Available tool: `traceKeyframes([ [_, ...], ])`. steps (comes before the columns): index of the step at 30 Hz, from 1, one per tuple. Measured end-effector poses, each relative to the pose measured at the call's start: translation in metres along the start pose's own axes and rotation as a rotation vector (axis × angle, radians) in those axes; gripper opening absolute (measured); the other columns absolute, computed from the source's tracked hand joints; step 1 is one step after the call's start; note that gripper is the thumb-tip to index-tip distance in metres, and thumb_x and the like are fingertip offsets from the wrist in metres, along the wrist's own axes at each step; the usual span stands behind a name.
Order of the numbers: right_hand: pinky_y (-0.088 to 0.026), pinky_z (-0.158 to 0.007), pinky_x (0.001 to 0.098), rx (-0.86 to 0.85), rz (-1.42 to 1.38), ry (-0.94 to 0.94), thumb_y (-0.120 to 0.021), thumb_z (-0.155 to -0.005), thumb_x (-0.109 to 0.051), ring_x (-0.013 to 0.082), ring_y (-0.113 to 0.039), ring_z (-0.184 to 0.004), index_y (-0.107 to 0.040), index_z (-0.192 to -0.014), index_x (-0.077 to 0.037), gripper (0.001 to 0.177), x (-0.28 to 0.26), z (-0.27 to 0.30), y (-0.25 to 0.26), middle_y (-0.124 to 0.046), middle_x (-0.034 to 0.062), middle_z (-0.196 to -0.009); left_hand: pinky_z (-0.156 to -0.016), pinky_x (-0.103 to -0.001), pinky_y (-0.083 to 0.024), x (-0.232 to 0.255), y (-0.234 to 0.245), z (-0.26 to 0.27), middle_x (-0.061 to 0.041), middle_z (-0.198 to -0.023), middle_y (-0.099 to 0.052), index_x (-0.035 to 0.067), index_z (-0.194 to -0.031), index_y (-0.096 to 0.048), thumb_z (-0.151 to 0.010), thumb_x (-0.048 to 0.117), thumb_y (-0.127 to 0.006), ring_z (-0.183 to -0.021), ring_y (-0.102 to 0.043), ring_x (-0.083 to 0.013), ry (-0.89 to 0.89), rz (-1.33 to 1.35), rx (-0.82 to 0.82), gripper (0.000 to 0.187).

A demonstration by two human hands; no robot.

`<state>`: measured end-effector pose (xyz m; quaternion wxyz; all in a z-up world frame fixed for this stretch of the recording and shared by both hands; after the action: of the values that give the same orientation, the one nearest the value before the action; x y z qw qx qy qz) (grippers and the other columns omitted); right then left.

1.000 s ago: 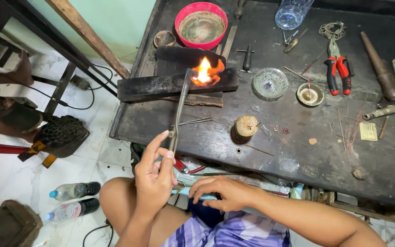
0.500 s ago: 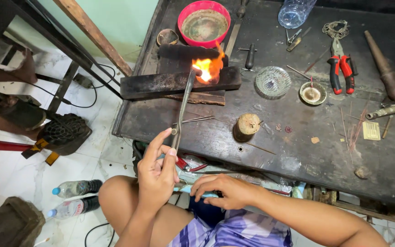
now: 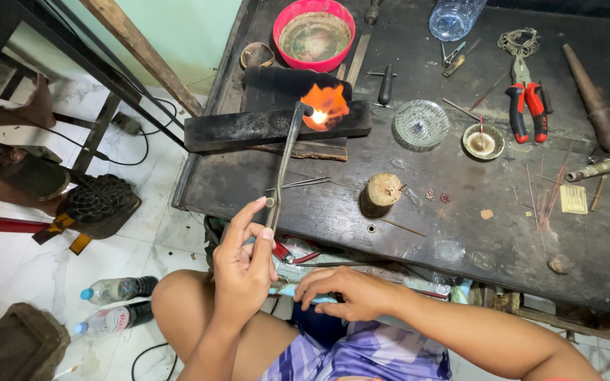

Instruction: Soldering and assembling small jewelry components using a torch and tweezers

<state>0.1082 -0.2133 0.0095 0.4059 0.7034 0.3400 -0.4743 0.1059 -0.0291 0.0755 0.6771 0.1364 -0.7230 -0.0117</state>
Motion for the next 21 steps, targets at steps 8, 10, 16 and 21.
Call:
traceKeyframes([
  [8, -0.052, -0.104, 0.0443, -0.003, 0.001, 0.011, -0.058, -0.1, -0.004, 0.0317, -0.067, -0.114, -0.066, -0.108, -0.005, 0.011, -0.0003, 0.0006, -0.0015, -0.068, 0.0129, -0.121, -0.04, -0.022, -0.052, -0.0021, -0.0018, 0.0026, -0.003, -0.083, -0.057, 0.013, -0.14, -0.06, -0.1, 0.008, -0.055, -0.037, -0.051, -0.0106, 0.009, -0.002, 0.004, 0.041],
  [10, -0.052, -0.104, 0.0441, -0.003, 0.004, 0.013, -0.058, -0.1, -0.004, 0.0318, -0.067, -0.114, -0.066, -0.107, -0.005, 0.011, -0.0005, 0.0006, -0.0009, -0.068, 0.0131, -0.121, -0.04, -0.022, -0.053, -0.0021, -0.0022, 0.002, -0.003, -0.084, -0.057, 0.013, -0.14, -0.06, -0.1, 0.009, -0.056, -0.037, -0.051, -0.0106, 0.011, -0.001, 0.0, 0.041],
  [16, -0.052, -0.104, 0.0442, -0.005, 0.013, 0.009, -0.059, -0.098, -0.002, 0.0316, -0.067, -0.115, -0.067, -0.107, -0.005, 0.013, 0.002, 0.0013, -0.0027, -0.069, 0.013, -0.121, -0.04, -0.022, -0.051, -0.0001, -0.0018, 0.0026, -0.004, -0.081, -0.057, 0.011, -0.139, -0.06, -0.099, 0.007, -0.056, -0.037, -0.05, -0.0114, 0.016, 0.007, 0.012, 0.041],
  [21, -0.051, -0.104, 0.0465, -0.002, 0.028, 0.033, -0.054, -0.099, -0.002, 0.0337, -0.066, -0.115, -0.065, -0.109, -0.007, 0.016, 0.0022, 0.0023, -0.004, -0.067, 0.0133, -0.125, -0.04, -0.021, -0.051, -0.0051, -0.0011, 0.0014, -0.003, -0.083, -0.058, 0.013, -0.141, -0.059, -0.1, 0.009, -0.056, -0.037, -0.051, -0.01, -0.005, 0.005, 0.014, 0.042],
])
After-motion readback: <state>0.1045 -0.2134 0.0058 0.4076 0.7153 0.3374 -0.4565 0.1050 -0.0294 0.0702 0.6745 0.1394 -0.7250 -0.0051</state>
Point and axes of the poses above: each hand's wrist, its own z-axis away from the middle knuckle, its own y-axis out of the back of the hand, x = y × z, the point moved 3 cm from there along -z, towards the middle knuckle
